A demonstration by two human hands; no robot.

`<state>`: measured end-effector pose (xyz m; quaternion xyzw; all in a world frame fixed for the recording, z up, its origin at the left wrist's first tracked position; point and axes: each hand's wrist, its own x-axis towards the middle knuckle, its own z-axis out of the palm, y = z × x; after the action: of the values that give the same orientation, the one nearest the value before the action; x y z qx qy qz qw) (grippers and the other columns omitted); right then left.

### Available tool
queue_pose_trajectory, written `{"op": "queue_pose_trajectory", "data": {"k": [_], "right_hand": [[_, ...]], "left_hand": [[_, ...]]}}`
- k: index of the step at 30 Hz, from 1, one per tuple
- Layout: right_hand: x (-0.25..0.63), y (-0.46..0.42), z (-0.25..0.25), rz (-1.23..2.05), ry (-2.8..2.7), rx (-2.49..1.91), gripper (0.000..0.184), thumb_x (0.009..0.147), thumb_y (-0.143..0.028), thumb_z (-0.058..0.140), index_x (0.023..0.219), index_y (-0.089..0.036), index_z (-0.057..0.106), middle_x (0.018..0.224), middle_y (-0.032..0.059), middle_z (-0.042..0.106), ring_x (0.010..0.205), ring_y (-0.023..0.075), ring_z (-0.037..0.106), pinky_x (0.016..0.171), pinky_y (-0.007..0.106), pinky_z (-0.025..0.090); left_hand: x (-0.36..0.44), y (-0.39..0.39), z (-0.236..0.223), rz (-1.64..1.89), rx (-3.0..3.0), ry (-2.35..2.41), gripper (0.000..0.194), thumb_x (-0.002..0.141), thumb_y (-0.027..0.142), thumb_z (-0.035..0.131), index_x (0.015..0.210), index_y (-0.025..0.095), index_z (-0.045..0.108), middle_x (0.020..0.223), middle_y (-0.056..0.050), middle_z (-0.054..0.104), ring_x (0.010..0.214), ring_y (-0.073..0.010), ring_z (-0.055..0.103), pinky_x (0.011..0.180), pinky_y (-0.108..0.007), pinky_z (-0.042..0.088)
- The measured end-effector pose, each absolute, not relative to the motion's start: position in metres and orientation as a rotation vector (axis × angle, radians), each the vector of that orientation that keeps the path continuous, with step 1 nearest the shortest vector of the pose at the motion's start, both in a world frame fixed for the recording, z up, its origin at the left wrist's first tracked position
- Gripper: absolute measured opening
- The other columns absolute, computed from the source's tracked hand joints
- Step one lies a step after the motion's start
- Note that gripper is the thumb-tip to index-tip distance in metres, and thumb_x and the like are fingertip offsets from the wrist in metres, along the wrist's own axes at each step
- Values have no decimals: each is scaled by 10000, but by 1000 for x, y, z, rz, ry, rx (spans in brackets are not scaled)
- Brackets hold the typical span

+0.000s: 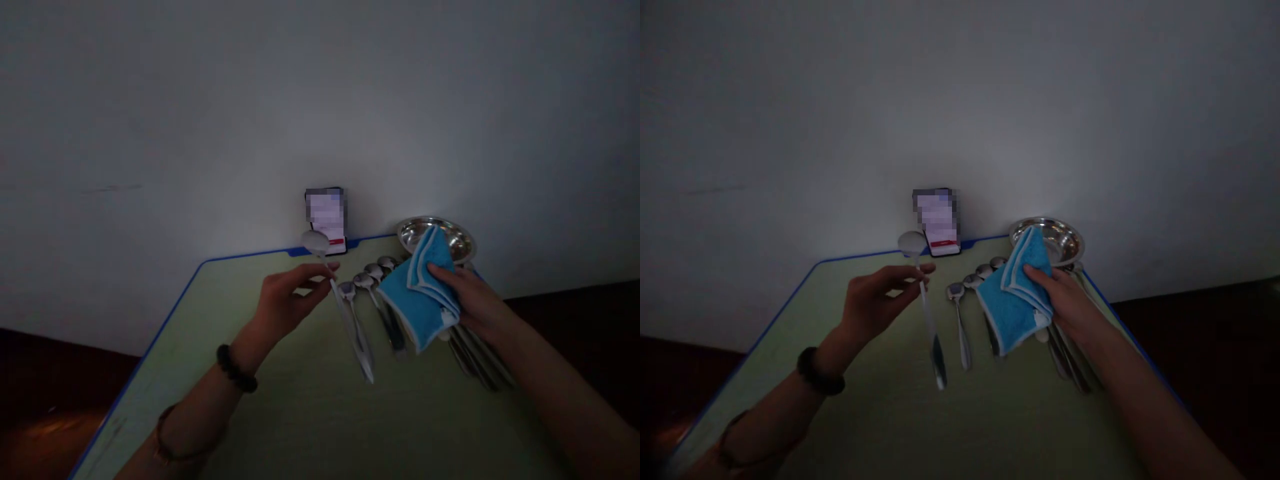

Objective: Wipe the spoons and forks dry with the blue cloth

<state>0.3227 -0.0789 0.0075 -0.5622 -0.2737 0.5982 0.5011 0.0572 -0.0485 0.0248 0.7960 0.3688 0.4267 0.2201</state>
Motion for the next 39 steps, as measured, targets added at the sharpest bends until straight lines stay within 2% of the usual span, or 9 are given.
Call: {"op": "queue_pose_trajectory", "data": {"k": [2,5,9,14,20,29,33,36,39], "right_hand": [[309,-81,8,1481,-660,-1352,154,748,-263,613,876,-182,642,710,22,702,537,141,628,510,247,529],[288,-77,12,1526,-667,-1310,153,735,-258,627,867,-182,645,734,32,706,557,141,636,520,238,534],[263,-61,24,1569,-740,-1240,219,716,-296,650,907,-187,644,785,46,709,606,159,648,564,270,549],[242,-32,46,1506,-841,-1102,187,722,-301,648,870,-186,651,833,38,707,692,169,653,663,304,548],[230,-21,50,1566,-901,-1008,170,754,-307,618,875,-192,653,890,32,701,748,162,645,698,295,536],[225,-31,48,1873,-978,-742,333,852,-417,446,1066,-206,590,1058,65,651,986,183,588,850,346,463],[208,-37,41,1956,-990,-797,402,841,-492,412,1033,-190,595,997,88,667,937,189,604,814,336,464],[194,-38,29,1788,-976,-944,358,784,-474,522,984,-188,604,954,68,675,852,183,613,748,301,471],[186,-37,17,1717,-973,-994,336,760,-452,562,978,-200,602,935,39,670,813,169,609,751,296,460]], "left_hand": [[52,-61,20,1258,1698,1026,84,766,177,608,848,170,593,927,-64,713,843,-189,671,686,-280,562],[43,-67,20,1278,1182,917,76,747,145,605,819,143,626,879,-52,716,865,-195,666,774,-304,542],[24,-59,34,1193,945,816,69,742,145,608,795,119,643,863,-55,713,835,-187,670,810,-312,521],[8,-52,67,962,1141,886,334,659,113,722,954,173,578,799,-43,727,705,-170,686,697,-292,542],[3,-52,81,801,1376,1092,110,721,218,664,787,132,655,722,-31,706,621,-131,667,591,-212,530],[7,-51,84,697,1695,1256,196,798,315,533,761,139,611,679,-46,685,572,-156,665,513,-228,504],[17,-52,76,653,1861,1311,210,803,290,497,718,147,624,547,-24,652,506,-145,635,494,-223,473],[29,-53,66,625,1899,1310,167,773,238,506,687,147,617,545,-19,648,489,-136,622,482,-213,458],[38,-53,57,597,1903,1285,154,765,209,492,690,154,616,558,-14,651,488,-127,619,477,-203,451]]}}
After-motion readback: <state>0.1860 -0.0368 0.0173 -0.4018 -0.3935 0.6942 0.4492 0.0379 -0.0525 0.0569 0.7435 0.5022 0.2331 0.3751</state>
